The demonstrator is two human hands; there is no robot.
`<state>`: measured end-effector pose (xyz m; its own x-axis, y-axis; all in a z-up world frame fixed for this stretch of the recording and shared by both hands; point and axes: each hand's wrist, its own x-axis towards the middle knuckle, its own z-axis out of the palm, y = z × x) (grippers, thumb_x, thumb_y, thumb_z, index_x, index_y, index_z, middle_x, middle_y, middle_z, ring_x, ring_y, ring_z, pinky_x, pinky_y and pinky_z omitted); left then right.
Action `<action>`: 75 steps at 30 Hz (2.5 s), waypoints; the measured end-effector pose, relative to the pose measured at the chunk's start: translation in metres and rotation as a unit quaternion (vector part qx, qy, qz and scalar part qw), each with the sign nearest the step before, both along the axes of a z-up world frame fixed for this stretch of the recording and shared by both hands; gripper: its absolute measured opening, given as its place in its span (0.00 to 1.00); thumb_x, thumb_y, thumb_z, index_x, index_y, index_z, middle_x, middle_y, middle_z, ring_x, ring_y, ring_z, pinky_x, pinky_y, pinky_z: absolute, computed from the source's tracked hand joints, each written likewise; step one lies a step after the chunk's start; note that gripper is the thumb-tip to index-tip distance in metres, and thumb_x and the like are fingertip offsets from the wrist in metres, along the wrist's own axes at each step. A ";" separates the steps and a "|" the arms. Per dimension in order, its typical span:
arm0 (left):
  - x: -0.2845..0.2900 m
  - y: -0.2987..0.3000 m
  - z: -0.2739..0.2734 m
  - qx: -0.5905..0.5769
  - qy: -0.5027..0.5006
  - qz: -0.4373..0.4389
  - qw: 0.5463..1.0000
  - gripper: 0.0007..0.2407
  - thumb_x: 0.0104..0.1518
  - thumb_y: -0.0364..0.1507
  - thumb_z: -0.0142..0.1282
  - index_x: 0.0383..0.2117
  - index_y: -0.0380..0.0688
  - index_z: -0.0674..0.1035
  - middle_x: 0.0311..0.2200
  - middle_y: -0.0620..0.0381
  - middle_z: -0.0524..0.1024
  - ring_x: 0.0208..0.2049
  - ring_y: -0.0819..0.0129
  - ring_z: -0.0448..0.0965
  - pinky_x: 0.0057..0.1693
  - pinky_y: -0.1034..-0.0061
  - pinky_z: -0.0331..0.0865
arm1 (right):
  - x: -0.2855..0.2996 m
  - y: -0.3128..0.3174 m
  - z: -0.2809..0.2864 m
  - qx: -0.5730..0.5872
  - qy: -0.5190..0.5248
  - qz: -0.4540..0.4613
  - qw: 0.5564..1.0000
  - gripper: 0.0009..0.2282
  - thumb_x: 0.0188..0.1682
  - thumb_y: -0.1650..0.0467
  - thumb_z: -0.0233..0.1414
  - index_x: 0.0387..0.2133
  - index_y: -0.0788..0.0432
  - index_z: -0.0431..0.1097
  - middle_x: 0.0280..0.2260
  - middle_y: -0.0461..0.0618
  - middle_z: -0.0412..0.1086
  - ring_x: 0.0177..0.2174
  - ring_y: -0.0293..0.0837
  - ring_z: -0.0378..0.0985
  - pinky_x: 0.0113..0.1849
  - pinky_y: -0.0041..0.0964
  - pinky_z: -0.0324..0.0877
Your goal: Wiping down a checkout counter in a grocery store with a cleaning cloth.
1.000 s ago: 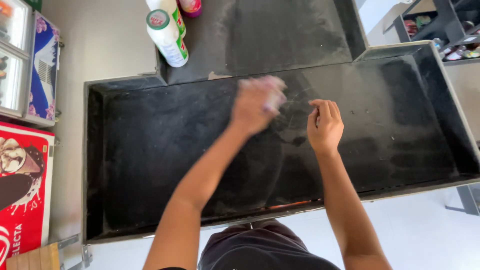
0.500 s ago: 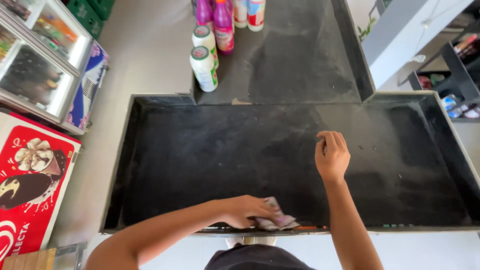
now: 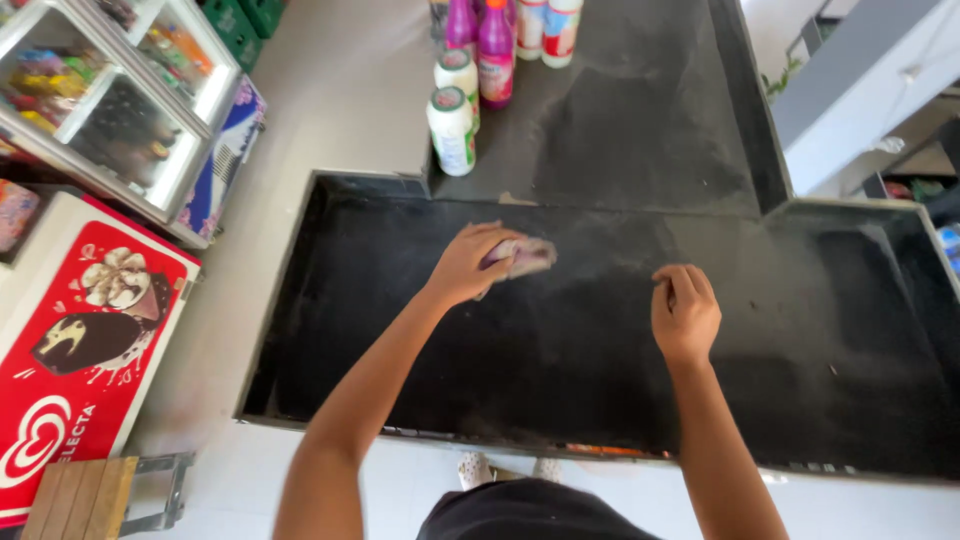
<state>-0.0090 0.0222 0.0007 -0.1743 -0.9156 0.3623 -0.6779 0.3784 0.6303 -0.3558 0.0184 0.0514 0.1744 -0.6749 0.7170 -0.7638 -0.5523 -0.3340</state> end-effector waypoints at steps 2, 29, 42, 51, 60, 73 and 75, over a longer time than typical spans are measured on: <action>-0.012 -0.025 -0.050 -0.028 -0.185 0.003 0.982 0.30 0.50 0.48 0.60 0.64 0.73 0.69 0.65 0.73 0.66 0.68 0.52 0.61 0.66 0.34 0.55 | -0.006 0.001 -0.001 -0.005 -0.016 0.009 1.000 0.09 0.46 0.83 0.52 0.28 0.55 0.72 0.27 0.46 0.69 0.26 0.48 0.71 0.28 0.40 0.72; -0.187 -0.187 -0.095 -0.127 -0.166 0.052 0.977 0.26 0.57 0.43 0.57 0.65 0.67 0.68 0.63 0.55 0.69 0.66 0.46 0.65 0.64 0.38 0.57 | -0.119 -0.051 0.015 0.032 0.055 -0.144 0.987 0.04 0.48 0.77 0.53 0.29 0.55 0.73 0.26 0.46 0.71 0.28 0.47 0.76 0.32 0.39 0.73; -0.264 0.033 0.002 -0.162 -0.116 -0.388 0.900 0.17 0.60 0.30 0.53 0.56 0.56 0.78 0.55 0.60 0.76 0.61 0.63 0.73 0.71 0.57 0.58 | -0.137 -0.051 0.017 -0.062 0.078 -0.225 0.969 0.06 0.47 0.78 0.54 0.26 0.52 0.71 0.21 0.39 0.63 0.25 0.40 0.69 0.30 0.29 0.69; -0.227 0.019 0.084 0.364 0.378 -0.440 0.729 0.32 0.63 0.57 0.42 0.54 0.40 0.79 0.53 0.47 0.79 0.58 0.61 0.77 0.65 0.62 0.65 | -0.134 -0.055 0.016 -0.053 0.060 -0.178 0.981 0.06 0.48 0.79 0.52 0.27 0.55 0.72 0.19 0.39 0.63 0.23 0.39 0.68 0.27 0.27 0.69; -0.202 -0.170 -0.052 0.017 0.005 -0.113 0.993 0.13 0.59 0.46 0.59 0.48 0.70 0.80 0.66 0.71 0.65 0.69 0.57 0.60 0.70 0.43 0.51 | -0.137 -0.055 0.012 -0.048 0.042 -0.169 0.983 0.06 0.48 0.80 0.51 0.27 0.56 0.71 0.19 0.41 0.62 0.22 0.40 0.67 0.26 0.29 0.68; -0.195 0.073 0.013 0.229 0.165 -0.434 0.855 0.12 0.60 0.24 0.50 0.48 0.47 0.79 0.43 0.46 0.80 0.47 0.51 0.79 0.59 0.58 0.70 | -0.140 -0.060 -0.005 -0.051 0.064 -0.164 0.983 0.07 0.46 0.79 0.55 0.26 0.54 0.72 0.21 0.40 0.64 0.24 0.43 0.70 0.28 0.32 0.69; -0.166 0.085 0.001 0.379 0.249 -0.415 0.788 0.08 0.66 0.32 0.50 0.47 0.55 0.80 0.45 0.56 0.81 0.49 0.64 0.80 0.59 0.64 0.70 | -0.141 -0.059 -0.009 -0.050 0.066 -0.157 0.984 0.07 0.45 0.79 0.56 0.26 0.54 0.73 0.21 0.40 0.65 0.24 0.43 0.70 0.27 0.33 0.69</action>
<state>-0.1747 0.1070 0.0018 -0.8369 -0.5469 -0.0216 0.0089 -0.0530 0.9986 -0.4968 -0.0408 0.0420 0.0634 -0.6380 0.7674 -0.9352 -0.3065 -0.1775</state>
